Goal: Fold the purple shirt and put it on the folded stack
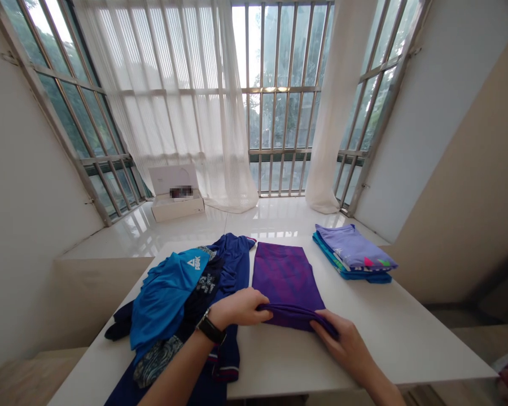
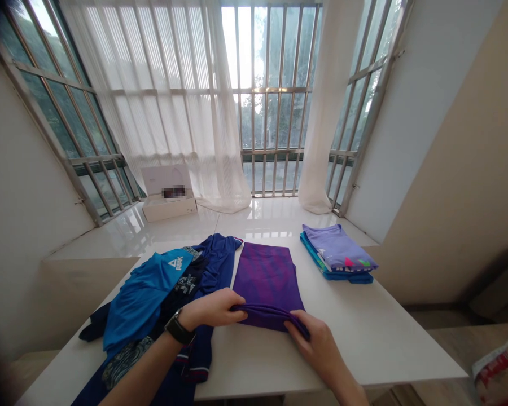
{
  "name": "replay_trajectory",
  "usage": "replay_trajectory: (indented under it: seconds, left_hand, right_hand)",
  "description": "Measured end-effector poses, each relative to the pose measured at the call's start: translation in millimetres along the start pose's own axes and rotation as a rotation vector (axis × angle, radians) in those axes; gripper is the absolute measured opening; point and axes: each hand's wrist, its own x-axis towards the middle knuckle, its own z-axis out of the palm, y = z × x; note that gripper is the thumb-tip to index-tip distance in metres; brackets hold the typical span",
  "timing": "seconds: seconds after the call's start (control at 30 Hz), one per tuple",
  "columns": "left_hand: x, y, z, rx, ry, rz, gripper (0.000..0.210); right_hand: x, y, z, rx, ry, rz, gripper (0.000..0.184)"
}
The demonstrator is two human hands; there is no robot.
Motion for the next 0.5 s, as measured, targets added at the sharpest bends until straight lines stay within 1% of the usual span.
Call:
replay_trajectory:
  seconds: [0.07, 0.13, 0.23, 0.37, 0.5]
  left_hand:
    - [12, -8, -8.0, -0.080, -0.057, 0.018, 0.027]
    - [25, -17, -11.9, -0.166, -0.103, 0.029, 0.031]
    - [38, -32, -8.2, -0.308, -0.128, 0.027, 0.037]
    - [41, -51, 6.3, -0.474, -0.072, -0.004, 0.039]
    - [36, -59, 14.3, -0.527, -0.029, -0.013, 0.037]
  right_hand:
    - [4, -3, -2, 0.000, -0.054, 0.030, 0.031]
    - [11, -5, -3, -0.023, -0.084, 0.055, 0.034]
    - [25, -2, -4, -0.069, -0.089, 0.074, 0.039]
    - [37, 8, 1, -0.076, -0.028, 0.101, 0.042]
    - [40, 21, 7, -0.041, 0.006, 0.129, 0.041]
